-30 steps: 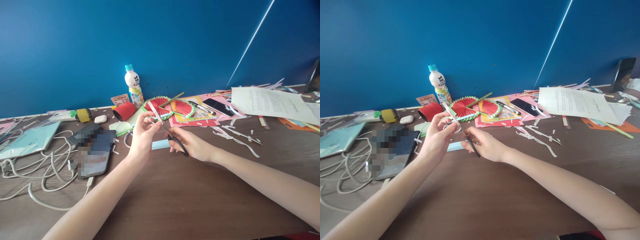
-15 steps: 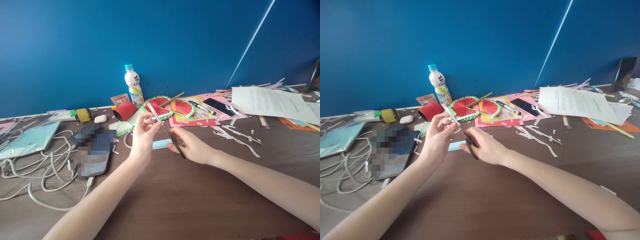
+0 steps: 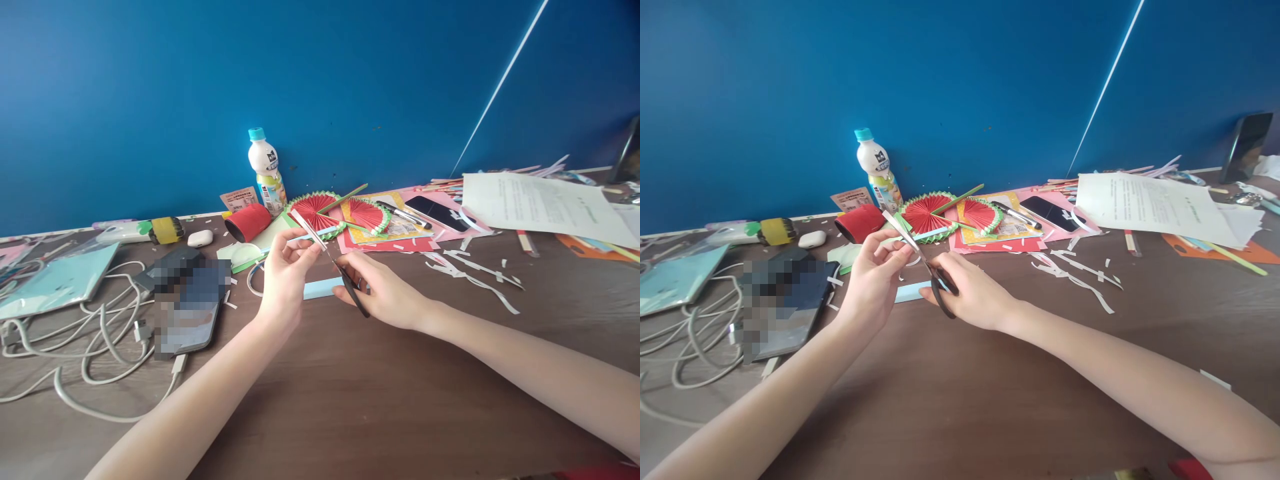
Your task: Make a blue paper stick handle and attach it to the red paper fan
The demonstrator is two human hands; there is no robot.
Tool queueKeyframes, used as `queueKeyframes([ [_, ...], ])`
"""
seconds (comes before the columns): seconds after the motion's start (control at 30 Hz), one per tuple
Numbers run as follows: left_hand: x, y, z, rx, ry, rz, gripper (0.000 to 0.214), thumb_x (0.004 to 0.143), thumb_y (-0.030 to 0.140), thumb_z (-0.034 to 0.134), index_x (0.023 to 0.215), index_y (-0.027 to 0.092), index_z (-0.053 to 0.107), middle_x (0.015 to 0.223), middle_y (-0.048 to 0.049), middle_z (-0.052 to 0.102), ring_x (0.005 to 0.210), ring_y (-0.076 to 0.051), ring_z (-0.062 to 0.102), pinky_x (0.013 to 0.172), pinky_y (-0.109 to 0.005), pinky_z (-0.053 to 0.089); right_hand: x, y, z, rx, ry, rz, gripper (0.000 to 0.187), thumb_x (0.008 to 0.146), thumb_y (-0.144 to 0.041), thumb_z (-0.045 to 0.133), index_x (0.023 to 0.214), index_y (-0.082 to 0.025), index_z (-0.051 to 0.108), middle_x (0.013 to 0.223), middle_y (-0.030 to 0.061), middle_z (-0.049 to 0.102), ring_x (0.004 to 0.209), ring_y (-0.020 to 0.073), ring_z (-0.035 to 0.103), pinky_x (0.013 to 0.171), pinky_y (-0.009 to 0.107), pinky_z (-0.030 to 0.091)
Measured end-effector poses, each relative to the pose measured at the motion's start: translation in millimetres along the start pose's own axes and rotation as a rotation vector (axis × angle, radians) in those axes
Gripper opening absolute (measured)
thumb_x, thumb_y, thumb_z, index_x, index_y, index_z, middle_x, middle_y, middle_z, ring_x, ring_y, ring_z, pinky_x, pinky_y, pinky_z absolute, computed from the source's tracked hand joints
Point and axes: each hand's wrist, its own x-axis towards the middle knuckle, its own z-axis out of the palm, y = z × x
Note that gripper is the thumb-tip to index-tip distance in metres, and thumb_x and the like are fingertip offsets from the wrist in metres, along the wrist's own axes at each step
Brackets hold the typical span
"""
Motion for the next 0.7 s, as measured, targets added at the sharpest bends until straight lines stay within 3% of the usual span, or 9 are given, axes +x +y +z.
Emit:
queueKeyframes([
  [0.23,-0.9,7.9,1.2,0.027,-0.022,-0.046,0.026,0.059,0.017,0.069,0.081,0.02,0.056,0.07,0.0043,0.058,0.07,-0.01,0.056,0.076,-0.028,0.04,1.6,2.5,-2.3,0.107,-0.026,0.026,0.02,0.08,-0.037,0.053,0.09,-0.022,0.044,0.075,-0.0028,0.041,0.062,0.0102,0.04,0.06,0.026,0.037],
  [0.7,1.6,8.0,-1.2,0.121,-0.001,-0.064,0.029,0.055,0.017,0.07,0.08,0.021,0.056,0.072,0.0042,0.056,0.064,-0.01,0.054,0.065,-0.025,0.04,0.1,2.8,-1.6,0.162,-0.063,0.074,0.022,0.081,-0.04,0.051,0.092,-0.022,0.045,0.075,-0.0019,0.043,0.061,0.0106,0.044,0.058,0.026,0.039],
])
